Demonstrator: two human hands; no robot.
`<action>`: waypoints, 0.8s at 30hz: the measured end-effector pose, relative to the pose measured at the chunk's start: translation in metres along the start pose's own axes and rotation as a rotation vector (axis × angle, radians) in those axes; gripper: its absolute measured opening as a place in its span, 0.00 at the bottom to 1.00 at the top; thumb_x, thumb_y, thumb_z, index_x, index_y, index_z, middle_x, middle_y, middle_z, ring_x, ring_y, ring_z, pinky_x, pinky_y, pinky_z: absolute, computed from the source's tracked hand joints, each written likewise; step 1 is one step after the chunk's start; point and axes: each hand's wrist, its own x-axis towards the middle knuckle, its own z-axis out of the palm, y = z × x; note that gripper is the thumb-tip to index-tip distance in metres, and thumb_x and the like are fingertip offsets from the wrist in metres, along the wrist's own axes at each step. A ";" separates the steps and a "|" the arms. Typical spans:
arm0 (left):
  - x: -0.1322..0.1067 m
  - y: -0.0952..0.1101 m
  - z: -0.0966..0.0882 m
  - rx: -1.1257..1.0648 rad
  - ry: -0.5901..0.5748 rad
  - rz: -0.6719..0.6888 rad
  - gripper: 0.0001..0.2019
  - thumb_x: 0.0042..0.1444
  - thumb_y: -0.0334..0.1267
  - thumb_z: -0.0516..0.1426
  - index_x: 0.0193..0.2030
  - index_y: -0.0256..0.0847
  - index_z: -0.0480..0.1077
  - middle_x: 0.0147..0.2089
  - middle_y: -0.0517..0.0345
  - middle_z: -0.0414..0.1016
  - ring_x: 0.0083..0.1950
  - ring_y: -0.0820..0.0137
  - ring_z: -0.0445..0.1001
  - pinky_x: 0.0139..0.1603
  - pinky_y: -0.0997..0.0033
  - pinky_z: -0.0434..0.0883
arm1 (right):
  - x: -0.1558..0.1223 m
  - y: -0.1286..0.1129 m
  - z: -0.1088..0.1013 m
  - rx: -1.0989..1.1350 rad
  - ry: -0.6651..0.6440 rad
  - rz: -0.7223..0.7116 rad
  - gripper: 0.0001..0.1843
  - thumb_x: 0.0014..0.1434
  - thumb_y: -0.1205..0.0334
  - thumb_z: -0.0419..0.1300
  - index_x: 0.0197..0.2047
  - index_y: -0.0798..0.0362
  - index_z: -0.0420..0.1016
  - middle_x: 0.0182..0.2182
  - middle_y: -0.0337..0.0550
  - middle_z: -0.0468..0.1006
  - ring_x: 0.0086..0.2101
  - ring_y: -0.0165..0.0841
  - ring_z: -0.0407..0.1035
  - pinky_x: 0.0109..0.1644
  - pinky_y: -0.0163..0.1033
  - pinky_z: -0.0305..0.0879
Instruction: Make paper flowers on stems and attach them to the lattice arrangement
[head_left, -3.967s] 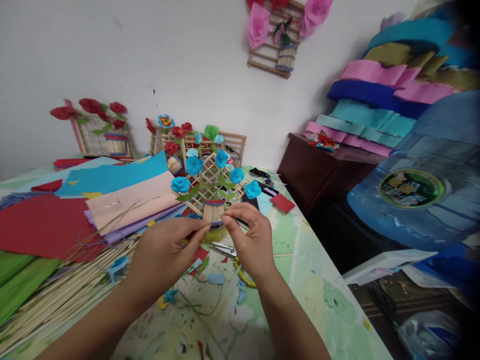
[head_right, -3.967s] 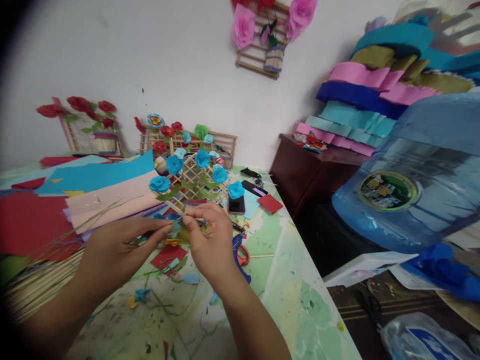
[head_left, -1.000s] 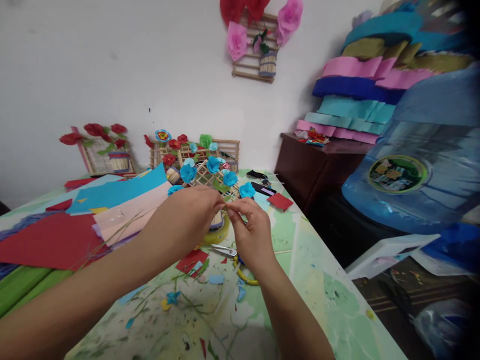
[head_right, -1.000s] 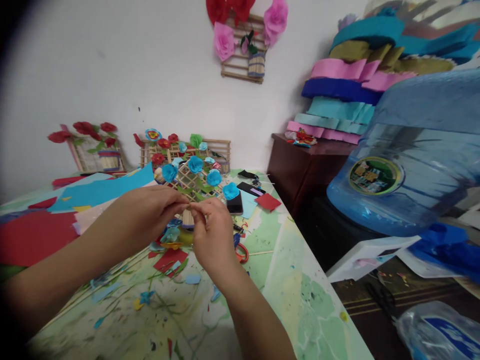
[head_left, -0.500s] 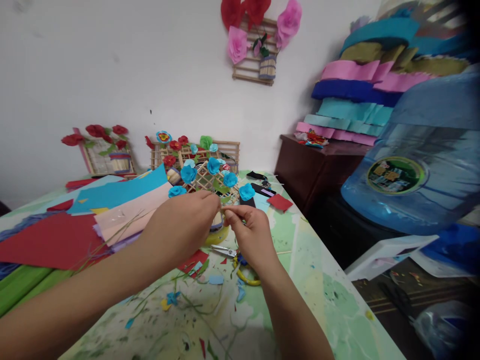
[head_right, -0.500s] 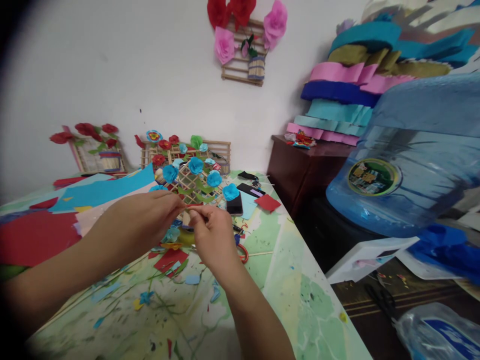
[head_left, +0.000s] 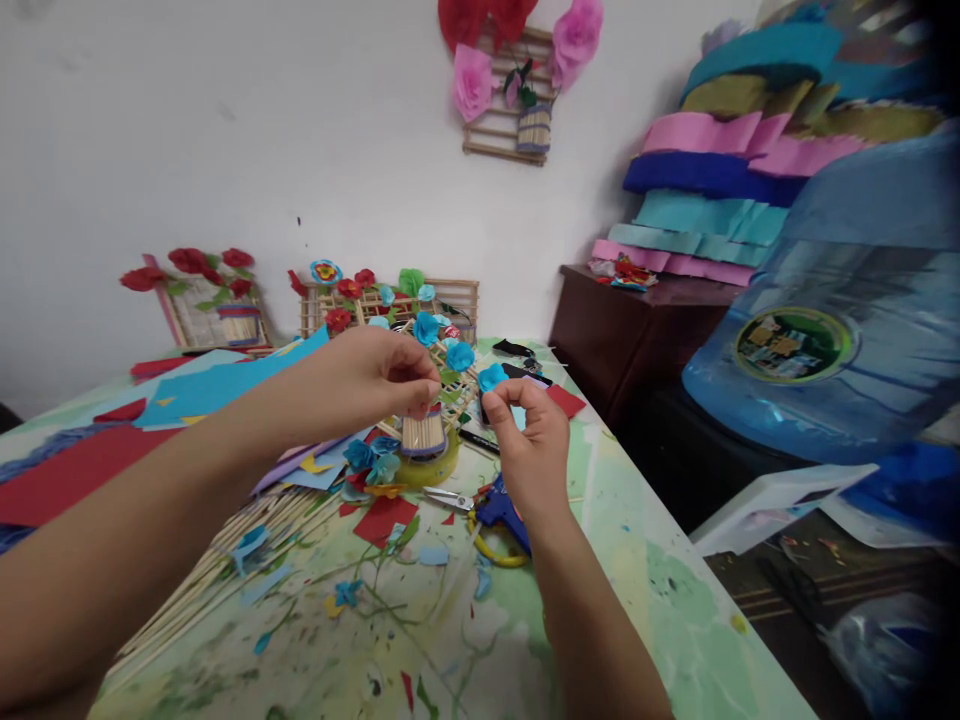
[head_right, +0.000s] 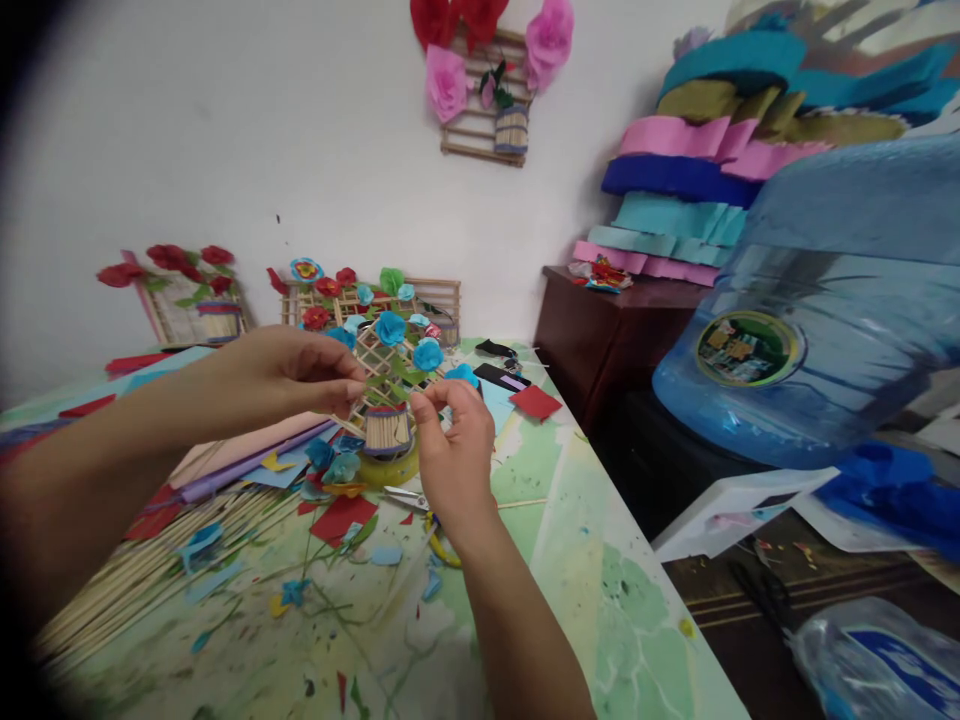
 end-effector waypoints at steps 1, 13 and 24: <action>0.003 0.000 0.002 -0.024 -0.053 -0.003 0.10 0.52 0.43 0.54 0.30 0.40 0.73 0.25 0.60 0.74 0.27 0.72 0.71 0.26 0.75 0.64 | -0.001 0.001 0.001 0.004 -0.026 -0.012 0.07 0.60 0.58 0.57 0.32 0.51 0.71 0.33 0.41 0.74 0.37 0.33 0.68 0.44 0.39 0.62; 0.023 0.002 0.004 0.068 -0.152 0.016 0.09 0.50 0.42 0.55 0.28 0.39 0.71 0.22 0.62 0.64 0.24 0.75 0.60 0.24 0.75 0.57 | -0.003 0.000 0.007 0.122 -0.231 0.134 0.08 0.57 0.61 0.58 0.27 0.53 0.74 0.22 0.36 0.73 0.26 0.29 0.65 0.31 0.34 0.60; 0.026 0.032 -0.003 0.245 -0.165 0.072 0.07 0.48 0.39 0.54 0.25 0.39 0.70 0.20 0.62 0.64 0.23 0.75 0.59 0.24 0.74 0.54 | -0.003 -0.006 -0.005 -0.078 -0.105 -0.087 0.08 0.57 0.65 0.59 0.29 0.52 0.78 0.26 0.40 0.77 0.29 0.32 0.69 0.35 0.36 0.61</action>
